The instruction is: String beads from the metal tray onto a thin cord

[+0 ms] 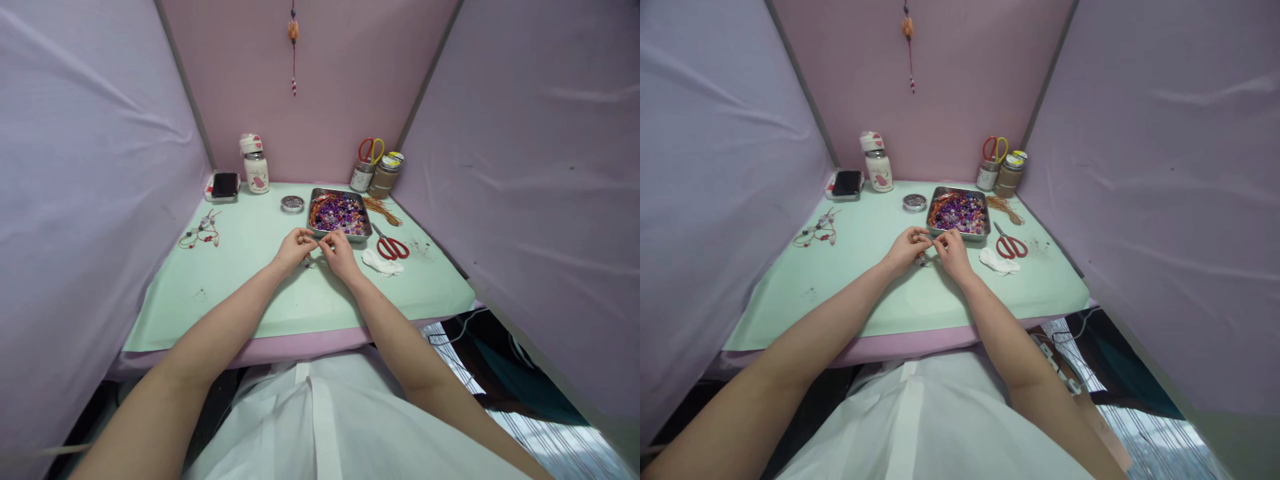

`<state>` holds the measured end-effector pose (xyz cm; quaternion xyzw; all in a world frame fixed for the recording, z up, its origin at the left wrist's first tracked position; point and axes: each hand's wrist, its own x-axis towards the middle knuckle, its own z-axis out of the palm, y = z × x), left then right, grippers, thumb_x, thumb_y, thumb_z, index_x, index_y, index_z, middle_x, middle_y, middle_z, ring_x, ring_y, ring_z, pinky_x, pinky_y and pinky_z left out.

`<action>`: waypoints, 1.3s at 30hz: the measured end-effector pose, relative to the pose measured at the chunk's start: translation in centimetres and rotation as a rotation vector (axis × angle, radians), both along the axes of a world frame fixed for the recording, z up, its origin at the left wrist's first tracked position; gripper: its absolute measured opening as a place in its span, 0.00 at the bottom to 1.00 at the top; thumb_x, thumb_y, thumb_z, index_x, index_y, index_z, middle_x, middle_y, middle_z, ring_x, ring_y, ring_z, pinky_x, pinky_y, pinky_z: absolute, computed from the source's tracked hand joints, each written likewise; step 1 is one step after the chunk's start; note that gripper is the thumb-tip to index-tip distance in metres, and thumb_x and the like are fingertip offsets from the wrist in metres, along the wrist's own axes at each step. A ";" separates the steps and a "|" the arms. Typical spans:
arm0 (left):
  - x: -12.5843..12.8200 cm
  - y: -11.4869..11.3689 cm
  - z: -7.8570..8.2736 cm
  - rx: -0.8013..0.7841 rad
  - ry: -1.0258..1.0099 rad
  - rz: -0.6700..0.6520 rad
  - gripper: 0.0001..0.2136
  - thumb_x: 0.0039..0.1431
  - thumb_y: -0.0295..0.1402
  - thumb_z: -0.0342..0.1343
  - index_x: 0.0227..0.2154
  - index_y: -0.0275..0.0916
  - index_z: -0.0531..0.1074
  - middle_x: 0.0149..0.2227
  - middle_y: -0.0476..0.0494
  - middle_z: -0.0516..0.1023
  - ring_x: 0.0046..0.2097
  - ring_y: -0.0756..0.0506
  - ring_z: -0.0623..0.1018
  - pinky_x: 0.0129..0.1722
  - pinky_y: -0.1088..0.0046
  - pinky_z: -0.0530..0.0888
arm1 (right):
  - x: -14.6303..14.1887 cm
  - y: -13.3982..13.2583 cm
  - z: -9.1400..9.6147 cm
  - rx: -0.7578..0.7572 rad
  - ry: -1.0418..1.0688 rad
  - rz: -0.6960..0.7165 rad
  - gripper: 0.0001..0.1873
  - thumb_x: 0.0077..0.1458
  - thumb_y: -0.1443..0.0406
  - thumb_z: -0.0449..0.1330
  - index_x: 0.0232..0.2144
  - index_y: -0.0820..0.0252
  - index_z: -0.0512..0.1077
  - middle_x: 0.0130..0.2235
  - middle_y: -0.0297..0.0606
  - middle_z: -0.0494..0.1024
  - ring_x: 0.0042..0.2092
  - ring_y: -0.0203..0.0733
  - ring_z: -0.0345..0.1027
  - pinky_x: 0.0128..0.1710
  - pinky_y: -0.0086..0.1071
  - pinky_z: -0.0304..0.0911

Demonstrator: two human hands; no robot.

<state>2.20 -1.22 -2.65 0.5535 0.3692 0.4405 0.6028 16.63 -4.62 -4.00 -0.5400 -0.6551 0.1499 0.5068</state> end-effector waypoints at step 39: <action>-0.1 -0.1 0.5 -0.103 -0.132 -0.003 0.14 0.42 0.26 0.63 0.34 0.38 0.69 0.27 0.51 0.72 0.23 0.56 0.67 0.21 0.80 0.61 | -0.1 -0.2 0.5 -0.002 0.078 0.013 0.07 0.52 0.62 0.56 0.26 0.59 0.71 0.32 0.37 0.73 0.36 0.39 0.65 0.41 0.34 0.61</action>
